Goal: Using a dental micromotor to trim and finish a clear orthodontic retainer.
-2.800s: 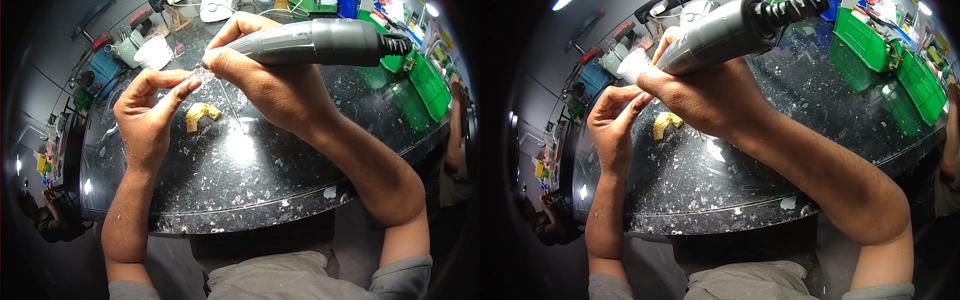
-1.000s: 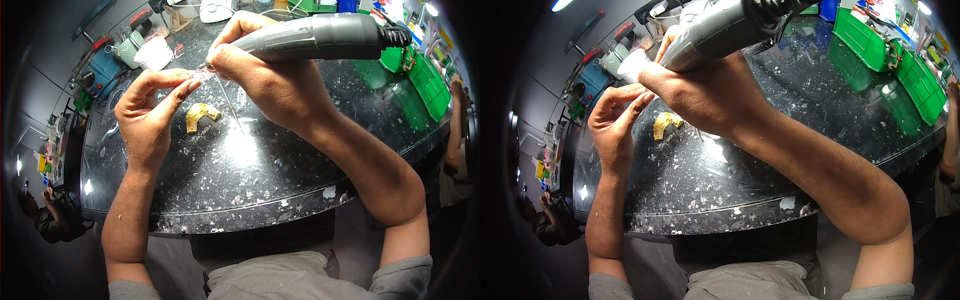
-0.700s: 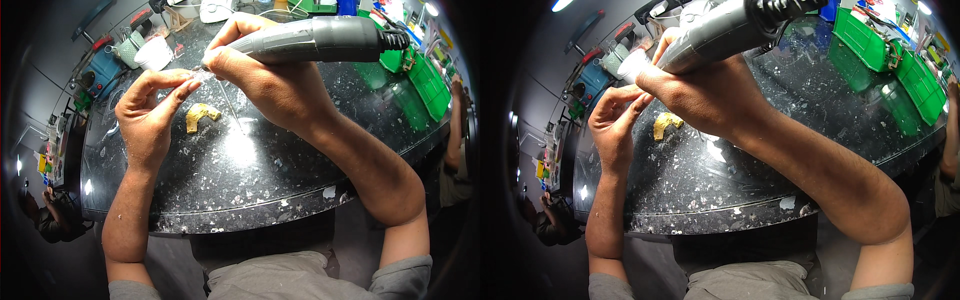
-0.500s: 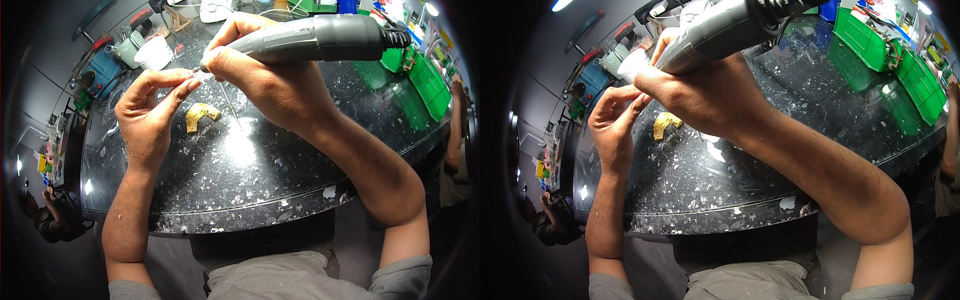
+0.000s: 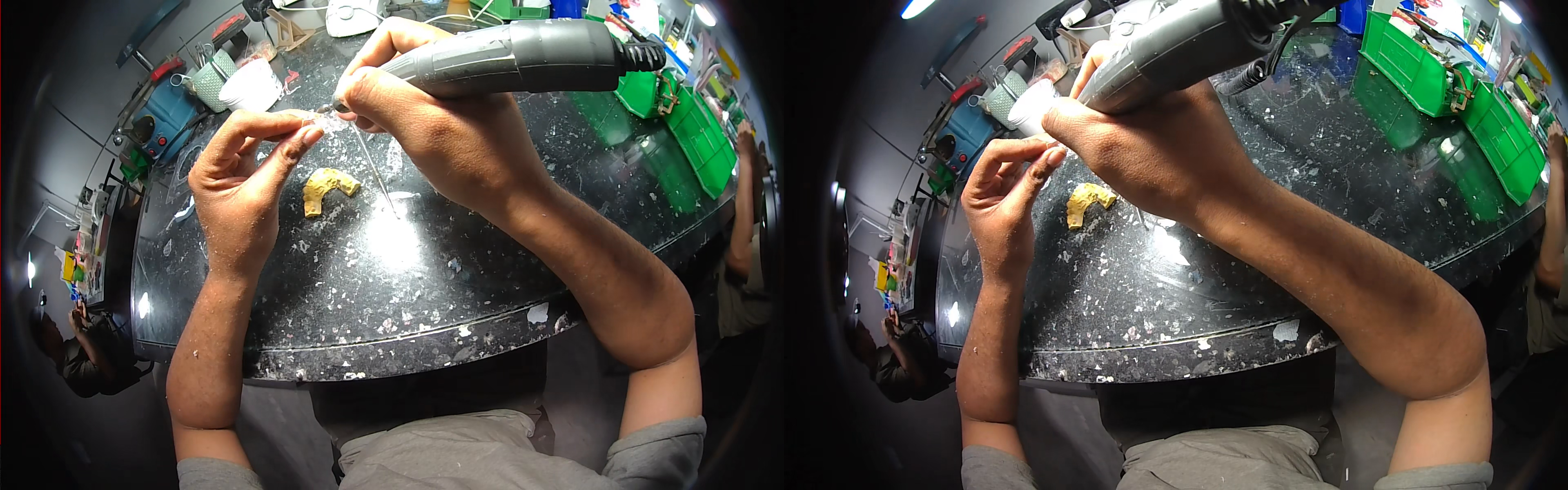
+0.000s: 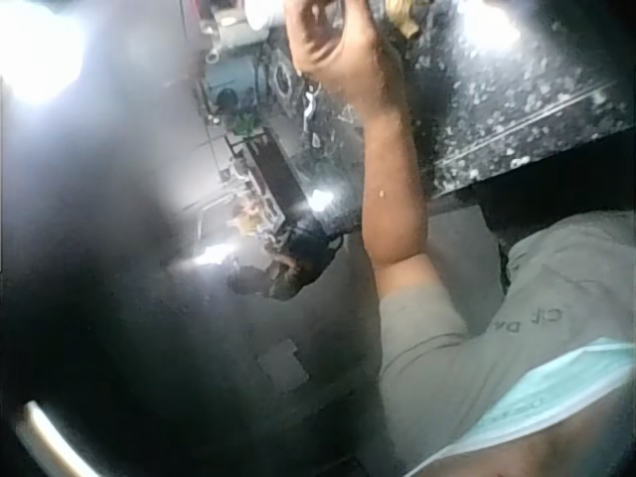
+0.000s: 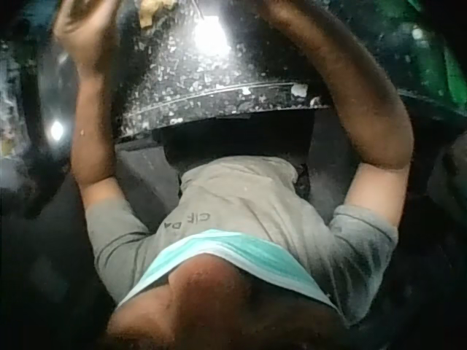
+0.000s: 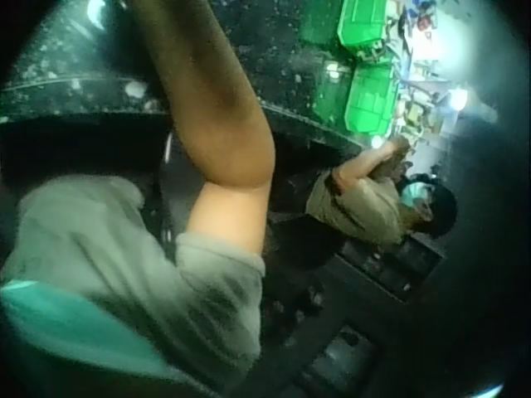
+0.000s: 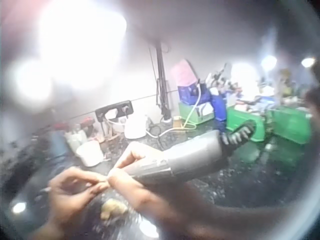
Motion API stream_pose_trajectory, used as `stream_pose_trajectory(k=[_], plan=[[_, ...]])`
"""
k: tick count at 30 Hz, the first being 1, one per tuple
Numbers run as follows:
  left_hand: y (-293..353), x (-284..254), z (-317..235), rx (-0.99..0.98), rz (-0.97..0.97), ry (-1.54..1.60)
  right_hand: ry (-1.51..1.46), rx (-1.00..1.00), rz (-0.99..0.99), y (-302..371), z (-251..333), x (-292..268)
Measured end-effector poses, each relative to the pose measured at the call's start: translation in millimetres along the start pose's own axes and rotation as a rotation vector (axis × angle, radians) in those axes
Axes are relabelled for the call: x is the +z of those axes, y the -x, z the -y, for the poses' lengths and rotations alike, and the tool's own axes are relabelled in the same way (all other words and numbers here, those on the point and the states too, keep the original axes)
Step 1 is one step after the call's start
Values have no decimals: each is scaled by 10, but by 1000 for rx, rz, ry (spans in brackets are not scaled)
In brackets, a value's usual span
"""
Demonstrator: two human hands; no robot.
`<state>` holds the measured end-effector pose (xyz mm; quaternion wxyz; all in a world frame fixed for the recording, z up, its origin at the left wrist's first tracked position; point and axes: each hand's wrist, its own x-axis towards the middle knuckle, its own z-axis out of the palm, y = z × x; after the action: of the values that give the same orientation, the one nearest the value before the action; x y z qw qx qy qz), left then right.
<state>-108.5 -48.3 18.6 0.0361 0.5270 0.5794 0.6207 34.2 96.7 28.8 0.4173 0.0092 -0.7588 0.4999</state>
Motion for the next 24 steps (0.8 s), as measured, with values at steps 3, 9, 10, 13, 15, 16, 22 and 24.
stream_pose_trajectory(k=[3,9,10,13,15,16,22,24], plan=[[-5,3,7,14,6,10,-70,-55,-103,-7,-34,25],[1,-1,2,3,7,20,6,-45,5,3,-10,6],[0,3,-4,-5,6,7,-33,-69,-53,-5,-32,36],[-3,5,-2,-17,7,0,-85,-86,-107,-8,-68,57],[-2,7,0,-23,8,5,-99,-80,-104,-7,-83,58],[-3,7,-10,-20,9,0,-96,-87,-100,-10,-81,58],[-7,5,-10,-19,11,4,-83,-97,-101,-15,-73,58],[-9,3,-14,-22,9,10,-76,-104,-100,-17,-88,63]])
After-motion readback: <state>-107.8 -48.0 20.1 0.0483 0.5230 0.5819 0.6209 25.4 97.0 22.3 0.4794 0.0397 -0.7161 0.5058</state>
